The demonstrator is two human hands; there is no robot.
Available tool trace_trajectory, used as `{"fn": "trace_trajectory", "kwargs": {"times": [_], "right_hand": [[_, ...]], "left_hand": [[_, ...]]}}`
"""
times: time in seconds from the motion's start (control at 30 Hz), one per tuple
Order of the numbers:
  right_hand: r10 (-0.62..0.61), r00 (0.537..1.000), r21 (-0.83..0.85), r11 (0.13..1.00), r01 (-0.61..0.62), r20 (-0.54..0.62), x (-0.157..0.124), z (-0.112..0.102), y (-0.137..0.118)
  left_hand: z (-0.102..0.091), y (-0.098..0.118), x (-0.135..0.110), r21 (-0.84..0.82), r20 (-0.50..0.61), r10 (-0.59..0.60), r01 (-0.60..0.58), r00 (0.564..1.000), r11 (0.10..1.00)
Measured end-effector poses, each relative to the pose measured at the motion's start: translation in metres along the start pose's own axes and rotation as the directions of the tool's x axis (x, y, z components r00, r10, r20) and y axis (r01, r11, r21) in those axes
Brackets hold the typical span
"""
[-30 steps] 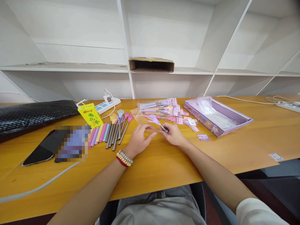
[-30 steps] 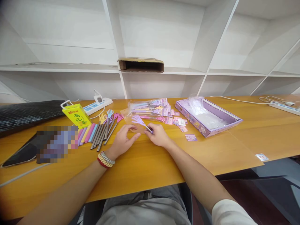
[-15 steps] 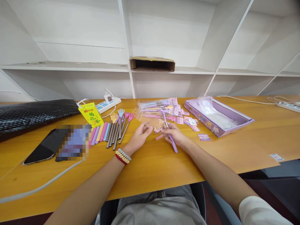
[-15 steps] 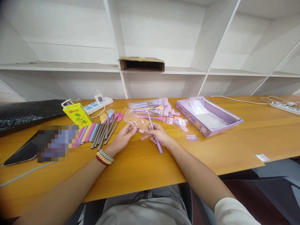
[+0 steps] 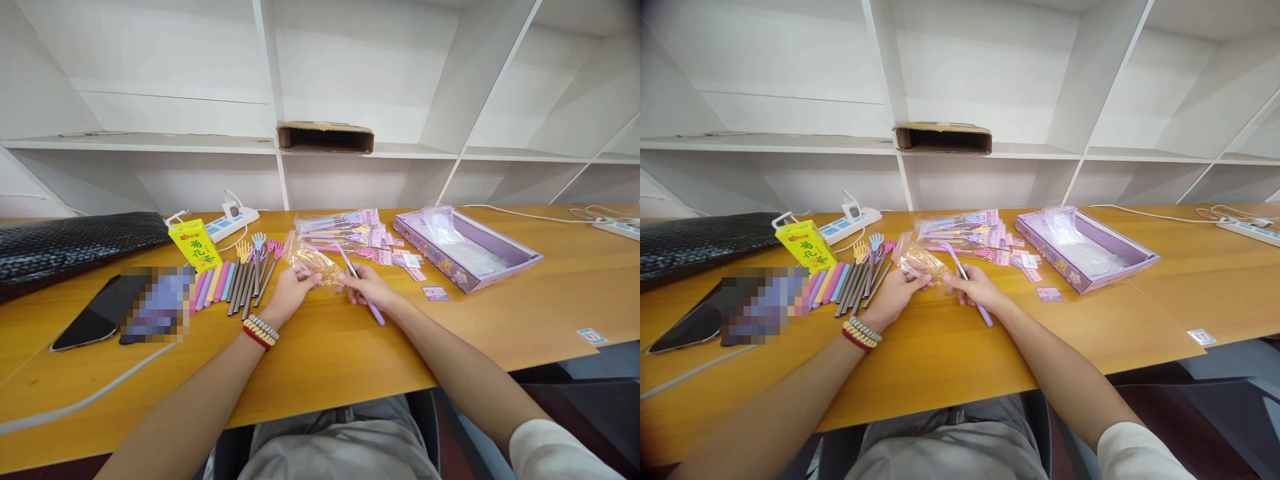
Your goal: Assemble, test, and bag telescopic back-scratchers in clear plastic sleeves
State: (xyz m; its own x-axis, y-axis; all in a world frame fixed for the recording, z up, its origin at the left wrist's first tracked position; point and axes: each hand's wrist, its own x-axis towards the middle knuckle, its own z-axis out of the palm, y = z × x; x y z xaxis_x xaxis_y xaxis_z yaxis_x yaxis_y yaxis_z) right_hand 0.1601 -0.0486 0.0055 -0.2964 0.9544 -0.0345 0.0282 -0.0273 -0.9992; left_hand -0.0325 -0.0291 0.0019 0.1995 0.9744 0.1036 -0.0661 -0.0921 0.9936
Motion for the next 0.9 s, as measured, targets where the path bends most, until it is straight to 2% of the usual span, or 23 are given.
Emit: {"fn": "trace_trajectory", "kwargs": {"times": [0.1, 0.13, 0.2, 0.3, 0.37, 0.43, 0.57, 0.77, 0.9], "right_hand": [[-0.027, 0.997, 0.021, 0.999, 0.028, -0.072, -0.001, -0.007, -0.004], [-0.054, 0.996, -0.030, 0.998, 0.052, -0.071, -0.001, -0.010, -0.005], [-0.158, 0.986, -0.244, 0.959, 0.144, -0.043, -0.004, -0.015, -0.007], [-0.320, 0.945, -0.590, 0.753, 0.292, 0.060, -0.008, -0.019, -0.009], [-0.348, 0.929, -0.693, 0.641, 0.331, 0.123, -0.009, -0.019, -0.009], [-0.345, 0.926, -0.725, 0.597, 0.343, 0.154, -0.009, -0.018, -0.008], [-0.334, 0.925, -0.730, 0.584, 0.355, 0.182, -0.008, -0.019, -0.006], [-0.333, 0.924, -0.733, 0.578, 0.359, 0.190, -0.007, -0.020, -0.005], [-0.330, 0.921, -0.733, 0.570, 0.370, 0.208, -0.007, -0.021, -0.004]], "left_hand": [[-0.004, -0.002, 0.005, -0.040, -0.127, -0.010, 0.005, 0.992, 0.999], [-0.005, -0.002, 0.005, -0.060, -0.156, -0.017, 0.008, 0.988, 0.998], [-0.005, -0.002, 0.006, -0.104, -0.180, -0.026, 0.008, 0.983, 0.995], [-0.004, 0.001, 0.005, -0.173, -0.182, -0.030, -0.002, 0.983, 0.985], [-0.004, 0.003, 0.005, -0.221, -0.184, -0.043, 0.001, 0.982, 0.975], [-0.005, 0.005, 0.005, -0.269, -0.194, -0.060, 0.006, 0.979, 0.963], [-0.008, 0.008, 0.005, -0.336, -0.199, -0.077, 0.006, 0.977, 0.942], [-0.006, 0.007, 0.001, -0.295, -0.034, -0.058, 0.046, 0.998, 0.954], [-0.004, 0.008, -0.001, -0.243, 0.021, -0.068, 0.071, 0.997, 0.967]]}}
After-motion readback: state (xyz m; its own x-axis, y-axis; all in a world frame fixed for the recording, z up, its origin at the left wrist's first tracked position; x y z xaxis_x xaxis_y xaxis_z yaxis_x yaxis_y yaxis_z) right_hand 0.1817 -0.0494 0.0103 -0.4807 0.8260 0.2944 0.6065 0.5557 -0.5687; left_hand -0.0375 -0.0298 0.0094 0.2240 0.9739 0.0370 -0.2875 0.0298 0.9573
